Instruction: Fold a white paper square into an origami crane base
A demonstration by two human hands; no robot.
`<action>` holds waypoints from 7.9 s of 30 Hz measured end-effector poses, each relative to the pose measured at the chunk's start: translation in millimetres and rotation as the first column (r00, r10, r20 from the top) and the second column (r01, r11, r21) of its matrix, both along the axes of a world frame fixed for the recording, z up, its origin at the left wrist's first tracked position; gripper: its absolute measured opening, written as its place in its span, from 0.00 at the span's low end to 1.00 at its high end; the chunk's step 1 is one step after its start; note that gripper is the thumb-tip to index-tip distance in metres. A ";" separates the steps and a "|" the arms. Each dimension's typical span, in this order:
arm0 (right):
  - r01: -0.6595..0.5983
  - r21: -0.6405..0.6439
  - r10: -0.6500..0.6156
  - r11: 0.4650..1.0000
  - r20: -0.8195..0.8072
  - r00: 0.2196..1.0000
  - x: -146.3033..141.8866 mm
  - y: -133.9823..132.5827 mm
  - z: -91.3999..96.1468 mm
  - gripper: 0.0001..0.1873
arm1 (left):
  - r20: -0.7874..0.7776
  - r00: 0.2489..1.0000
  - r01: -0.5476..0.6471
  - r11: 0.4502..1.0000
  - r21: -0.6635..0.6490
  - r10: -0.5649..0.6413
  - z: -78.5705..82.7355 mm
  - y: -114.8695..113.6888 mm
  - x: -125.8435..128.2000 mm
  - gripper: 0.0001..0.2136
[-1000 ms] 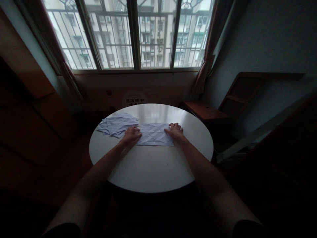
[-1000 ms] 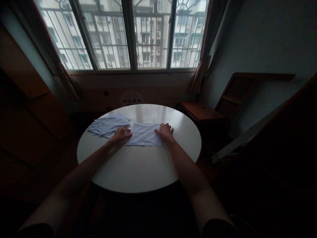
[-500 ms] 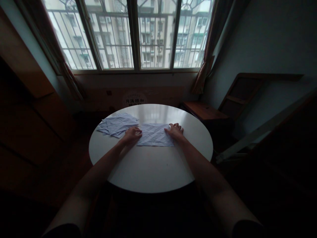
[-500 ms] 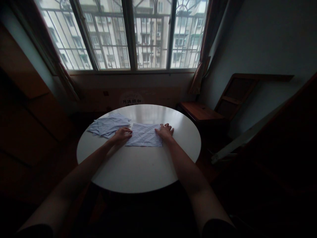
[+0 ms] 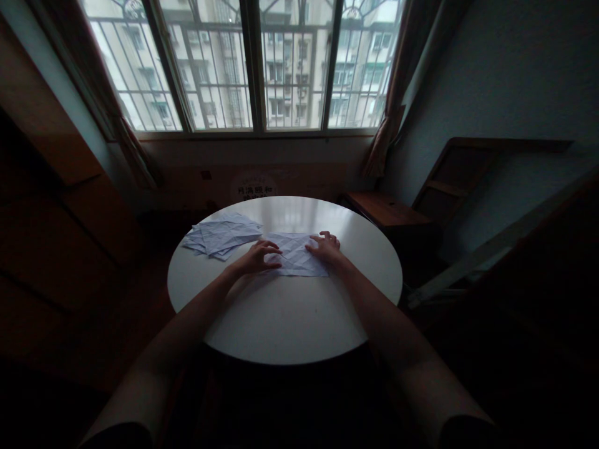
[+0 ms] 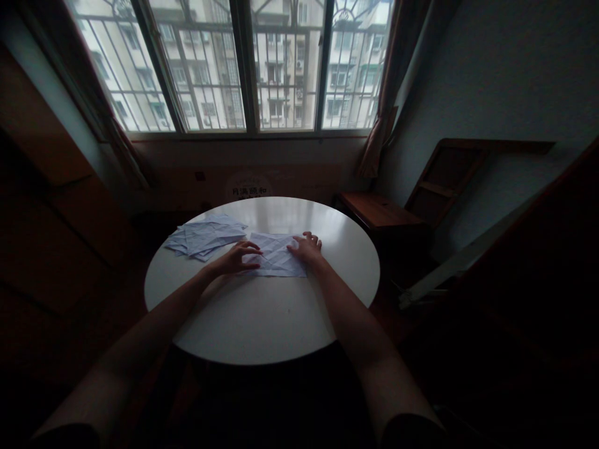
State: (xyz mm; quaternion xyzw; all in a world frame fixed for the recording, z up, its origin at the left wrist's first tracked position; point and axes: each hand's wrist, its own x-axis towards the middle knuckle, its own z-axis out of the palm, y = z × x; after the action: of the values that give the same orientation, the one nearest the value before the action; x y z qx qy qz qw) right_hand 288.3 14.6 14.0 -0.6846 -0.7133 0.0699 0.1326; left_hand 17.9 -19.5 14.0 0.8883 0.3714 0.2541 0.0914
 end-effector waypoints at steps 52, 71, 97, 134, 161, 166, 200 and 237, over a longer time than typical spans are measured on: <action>0.001 -0.068 0.003 0.998 0.047 0.999 -4.0 -3.3 9.3 0.29 | -0.351 0.925 0.254 0.923 0.290 -0.144 13.4 -22.2 34.9 0.13; -0.040 -0.042 0.042 0.998 0.039 0.998 -1.8 -3.8 6.4 0.30 | 0.088 0.994 0.062 0.998 -0.013 -0.061 -1.5 15.4 -22.0 0.17; -0.003 0.089 0.037 0.996 -0.384 0.923 12.6 15.4 4.4 0.14 | 0.105 0.960 -0.249 0.961 -0.118 0.261 0.7 21.3 -29.9 0.07; -0.244 0.248 0.346 0.937 -0.744 0.572 20.3 28.3 0.8 0.10 | 0.390 0.878 -0.194 0.952 -0.238 0.277 2.2 20.5 -26.2 0.10; -0.081 0.206 0.204 0.975 -0.696 0.688 21.6 37.0 -10.8 0.08 | 0.436 0.822 -0.216 0.909 -0.356 0.366 -2.3 32.8 -27.6 0.08; -0.094 0.180 0.191 0.979 -0.661 0.726 20.7 29.6 -7.5 0.05 | 0.457 0.787 -0.238 0.887 -0.396 0.415 -8.2 33.0 -27.1 0.15; -0.472 0.295 0.498 0.831 -0.015 0.867 -17.4 0.6 -3.2 0.18 | -0.152 0.988 0.055 0.993 0.109 -0.039 -7.1 -3.1 13.8 0.19; -0.303 0.090 0.307 0.949 -0.040 0.951 -6.1 3.3 -7.1 0.20 | -0.176 0.955 -0.224 0.970 0.090 0.237 1.7 -2.4 2.0 0.12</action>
State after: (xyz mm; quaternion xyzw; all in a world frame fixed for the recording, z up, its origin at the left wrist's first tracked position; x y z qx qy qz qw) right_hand 282.3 17.9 6.9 -0.5579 -0.8090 0.0783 0.1675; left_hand 19.9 -21.9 15.6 0.8612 0.4705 0.1921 -0.0046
